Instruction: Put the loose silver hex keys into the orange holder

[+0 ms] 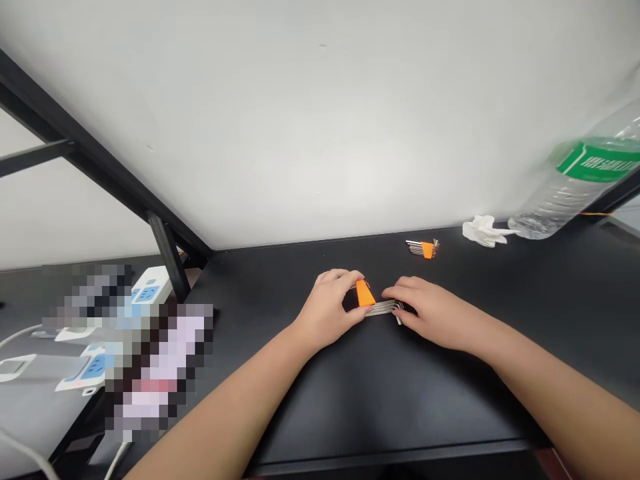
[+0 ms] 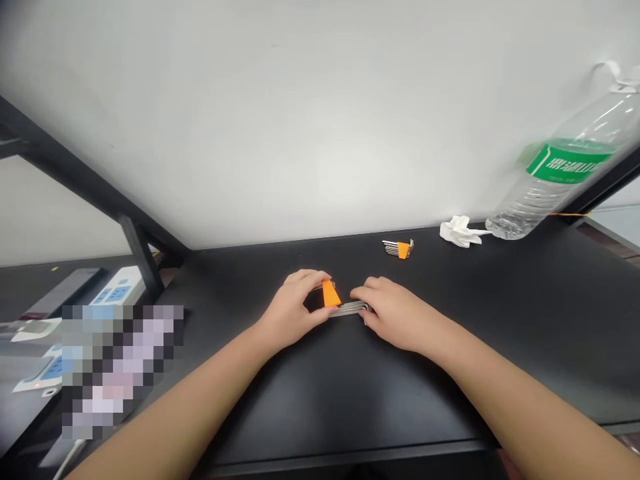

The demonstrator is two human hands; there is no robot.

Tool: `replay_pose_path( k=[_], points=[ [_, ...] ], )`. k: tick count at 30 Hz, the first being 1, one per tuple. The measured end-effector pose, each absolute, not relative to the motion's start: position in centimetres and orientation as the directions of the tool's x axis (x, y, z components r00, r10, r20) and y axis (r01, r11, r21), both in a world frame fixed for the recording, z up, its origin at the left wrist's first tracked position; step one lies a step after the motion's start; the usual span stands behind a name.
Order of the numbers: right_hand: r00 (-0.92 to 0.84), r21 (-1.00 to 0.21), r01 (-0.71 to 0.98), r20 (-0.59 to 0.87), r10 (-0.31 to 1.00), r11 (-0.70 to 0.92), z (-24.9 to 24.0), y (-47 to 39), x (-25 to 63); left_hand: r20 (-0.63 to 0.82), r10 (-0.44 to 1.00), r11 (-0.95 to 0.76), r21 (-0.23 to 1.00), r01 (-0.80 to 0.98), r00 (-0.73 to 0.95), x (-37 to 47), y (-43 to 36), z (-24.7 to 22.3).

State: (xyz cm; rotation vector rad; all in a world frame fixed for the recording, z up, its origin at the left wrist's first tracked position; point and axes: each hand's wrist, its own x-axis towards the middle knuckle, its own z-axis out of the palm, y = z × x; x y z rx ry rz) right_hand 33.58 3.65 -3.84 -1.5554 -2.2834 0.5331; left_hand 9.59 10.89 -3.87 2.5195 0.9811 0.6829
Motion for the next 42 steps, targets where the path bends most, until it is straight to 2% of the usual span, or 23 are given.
replay_pose_path(
  k=[3,5,8,10,19,22,25,28,31,34,37,42],
  points=[
    [-0.27,-0.5,0.809,0.151,0.951,0.309,-4.0,3.9,32.9,0.314,0.693,-0.706,0.479,0.522,0.649,9.7,10.7,-3.8],
    [-0.173,-0.604,0.752,0.204,0.964,0.263,-3.9,4.1,32.2,0.322,0.684,-0.715,0.477,0.511,0.655,9.8,10.6,-3.8],
    [-0.086,-0.841,0.505,0.178,0.98,0.197,-3.8,4.4,31.2,0.338,0.664,-0.732,0.474,0.489,0.667,10.0,10.4,-3.8],
    [-0.09,-0.916,0.361,0.152,0.984,0.175,-3.9,4.5,30.8,0.346,0.652,-0.743,0.469,0.478,0.674,10.2,10.3,-3.8],
    [-0.097,-0.971,0.199,0.113,0.989,0.13,-4.7,5.1,30.5,0.337,0.64,-0.753,0.455,0.475,0.691,10.4,9.9,-3.6],
    [-0.075,-0.967,0.211,0.126,0.989,0.139,-5.0,5.3,30.5,0.34,0.63,-0.762,0.443,0.472,0.698,10.5,9.8,-3.5],
    [-0.043,-0.948,0.292,0.119,0.992,0.127,-5.0,5.6,31.1,0.323,0.636,-0.758,0.43,0.49,0.701,10.4,10.1,-3.4],
    [0.023,-0.903,0.422,0.106,0.994,0.086,-4.7,6.1,32.6,0.297,0.648,-0.748,0.421,0.513,0.702,10.0,10.6,-3.5],
    [0.039,-0.781,0.624,0.073,0.997,0.033,-4.4,6.5,34.3,0.307,0.67,-0.733,0.423,0.533,0.676,9.6,11.2,-3.6],
    [-0.036,-0.621,0.782,0.044,0.998,0.056,-4.4,6.7,35.4,0.329,0.69,-0.717,0.432,0.547,0.645,9.4,11.4,-3.8],
    [-0.145,-0.53,0.831,0.088,0.986,0.169,-4.6,6.7,35.5,0.34,0.686,-0.721,0.43,0.543,0.643,9.4,11.4,-3.9],
    [-0.239,-0.546,0.801,0.084,0.967,0.245,-4.5,6.2,34.7,0.325,0.684,-0.722,0.427,0.544,0.653,9.5,11.3,-3.8]
  ],
)
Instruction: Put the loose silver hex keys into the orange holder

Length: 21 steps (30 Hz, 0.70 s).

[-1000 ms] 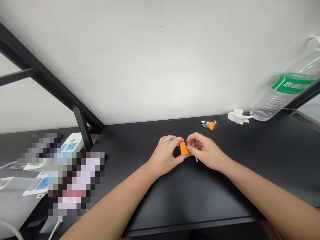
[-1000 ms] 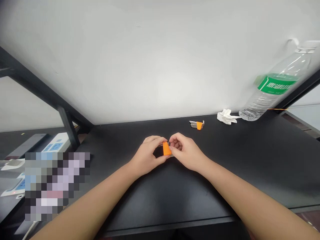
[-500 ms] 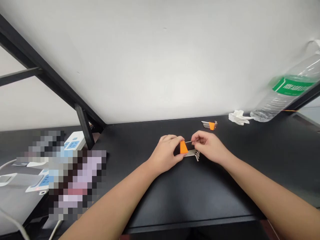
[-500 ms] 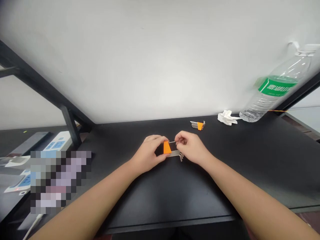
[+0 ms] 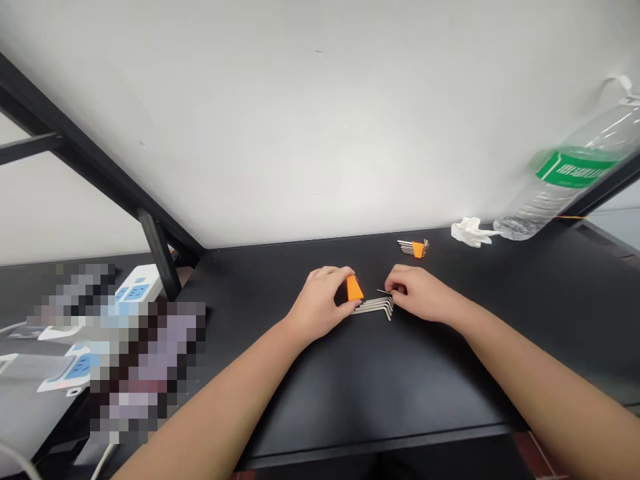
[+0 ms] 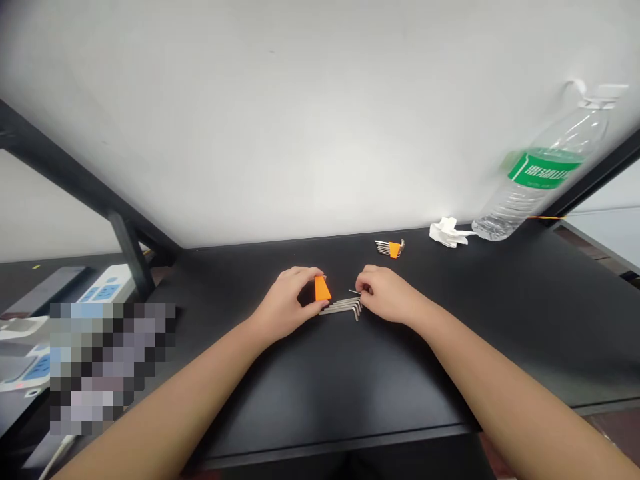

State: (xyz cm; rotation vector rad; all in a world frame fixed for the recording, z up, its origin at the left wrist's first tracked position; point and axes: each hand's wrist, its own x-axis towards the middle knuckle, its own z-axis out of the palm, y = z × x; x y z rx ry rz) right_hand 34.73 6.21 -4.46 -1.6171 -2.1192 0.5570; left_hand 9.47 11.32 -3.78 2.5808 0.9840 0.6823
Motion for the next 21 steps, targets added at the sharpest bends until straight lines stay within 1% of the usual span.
replay_pose_path(
  k=[6,10,14,17,19,21],
  points=[
    [-0.339,-0.566,0.756,0.089,0.937,0.328,-4.3,5.3,33.9,0.32,0.685,-0.721,0.428,0.546,0.654,9.5,11.4,-3.7],
    [-0.369,-0.606,0.713,0.103,0.924,0.353,-4.1,5.0,33.5,0.317,0.682,-0.723,0.426,0.544,0.659,9.5,11.4,-3.8],
    [-0.314,-0.653,0.691,0.116,0.942,0.31,-3.4,4.9,33.6,0.323,0.685,-0.721,0.43,0.544,0.653,9.5,11.4,-3.9],
    [-0.27,-0.654,0.699,0.134,0.954,0.29,-3.2,5.0,33.9,0.322,0.685,-0.721,0.431,0.543,0.654,9.4,11.5,-3.9],
    [-0.241,-0.648,0.705,0.161,0.957,0.286,-3.4,5.1,34.0,0.322,0.686,-0.719,0.436,0.541,0.652,9.4,11.5,-3.9],
    [-0.195,-0.67,0.689,0.197,0.961,0.277,-3.7,5.2,33.7,0.327,0.683,-0.722,0.44,0.534,0.653,9.5,11.4,-3.9]
  ],
)
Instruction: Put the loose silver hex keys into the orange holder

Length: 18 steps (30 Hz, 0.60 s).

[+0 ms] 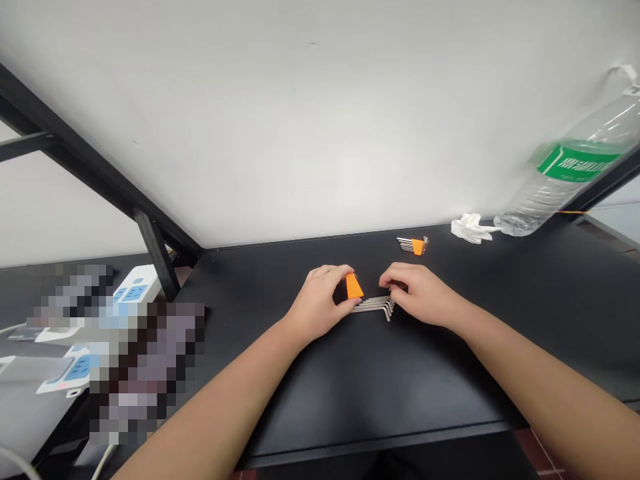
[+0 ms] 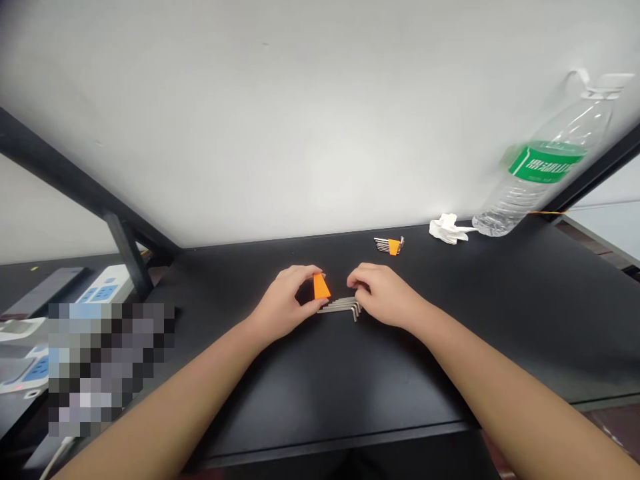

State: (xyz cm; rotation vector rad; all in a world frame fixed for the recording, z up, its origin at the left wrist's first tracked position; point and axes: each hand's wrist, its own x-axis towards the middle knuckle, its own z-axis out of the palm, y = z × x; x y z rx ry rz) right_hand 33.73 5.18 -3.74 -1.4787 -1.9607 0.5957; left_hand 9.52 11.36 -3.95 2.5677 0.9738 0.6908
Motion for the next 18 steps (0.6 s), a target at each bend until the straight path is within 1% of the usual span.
replay_pose_path(
  k=[2,6,8,10,14,16,18],
  points=[
    [-0.139,-0.734,0.63,0.215,0.967,0.254,-4.1,5.3,33.1,0.331,0.672,-0.731,0.438,0.523,0.662,9.7,11.1,-3.9],
    [-0.098,-0.883,0.415,0.196,0.976,0.219,-4.6,5.3,31.6,0.338,0.626,-0.768,0.426,0.479,0.703,10.3,10.3,-3.8],
    [-0.088,-0.916,0.341,0.193,0.977,0.211,-4.7,5.2,31.1,0.348,0.605,-0.783,0.422,0.457,0.716,10.5,10.0,-3.8],
    [-0.071,-0.927,0.306,0.204,0.976,0.216,-4.9,5.2,30.7,0.356,0.597,-0.79,0.416,0.45,0.719,10.7,9.8,-3.8],
    [-0.059,-0.924,0.293,0.239,0.969,0.245,-5.2,5.4,30.5,0.331,0.598,-0.79,0.395,0.468,0.73,10.8,9.8,-3.8],
    [-0.038,-0.907,0.345,0.245,0.969,0.242,-5.2,5.5,30.6,0.323,0.596,-0.794,0.374,0.479,0.735,10.8,10.0,-3.8],
    [-0.006,-0.863,0.448,0.259,0.966,0.234,-5.1,5.8,31.2,0.328,0.598,-0.796,0.351,0.494,0.731,10.6,10.1,-3.8]
  ],
)
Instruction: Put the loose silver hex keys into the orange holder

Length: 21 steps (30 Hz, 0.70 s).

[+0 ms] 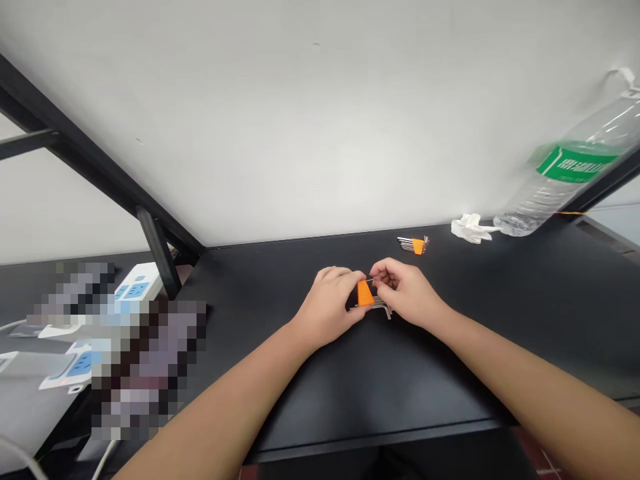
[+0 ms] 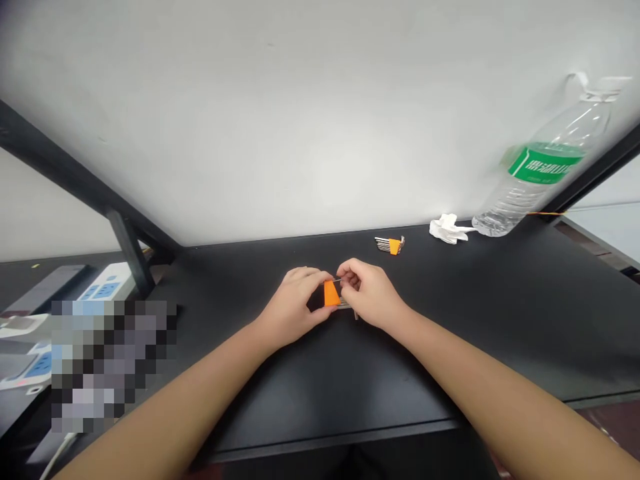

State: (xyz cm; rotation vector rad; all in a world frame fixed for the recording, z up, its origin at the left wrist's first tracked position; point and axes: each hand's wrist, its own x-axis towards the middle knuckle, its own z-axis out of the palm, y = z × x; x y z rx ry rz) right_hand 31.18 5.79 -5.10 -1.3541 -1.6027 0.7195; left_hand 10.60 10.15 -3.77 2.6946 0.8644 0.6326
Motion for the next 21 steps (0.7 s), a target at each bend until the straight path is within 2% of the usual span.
replay_pose_path(
  k=[4,9,12,16,21],
  points=[
    [0.008,-0.691,0.702,0.249,0.968,0.172,-4.7,6.4,33.5,0.341,0.638,-0.768,0.347,0.538,0.691,9.9,10.7,-3.8],
    [-0.133,-0.488,0.863,0.028,0.991,0.13,-4.3,6.3,35.5,0.345,0.691,-0.72,0.398,0.568,0.635,9.3,11.1,-3.9],
    [-0.199,-0.463,0.868,0.002,0.98,0.177,-3.8,5.7,35.1,0.348,0.69,-0.721,0.409,0.56,0.634,9.4,11.1,-4.0],
    [-0.277,-0.491,0.841,-0.034,0.96,0.225,-3.2,4.6,34.1,0.357,0.695,-0.716,0.417,0.559,0.624,9.4,11.1,-4.1],
    [-0.294,-0.45,0.853,0.006,0.956,0.265,-3.8,4.1,33.3,0.364,0.7,-0.712,0.417,0.565,0.614,9.5,11.2,-4.2]
  ],
)
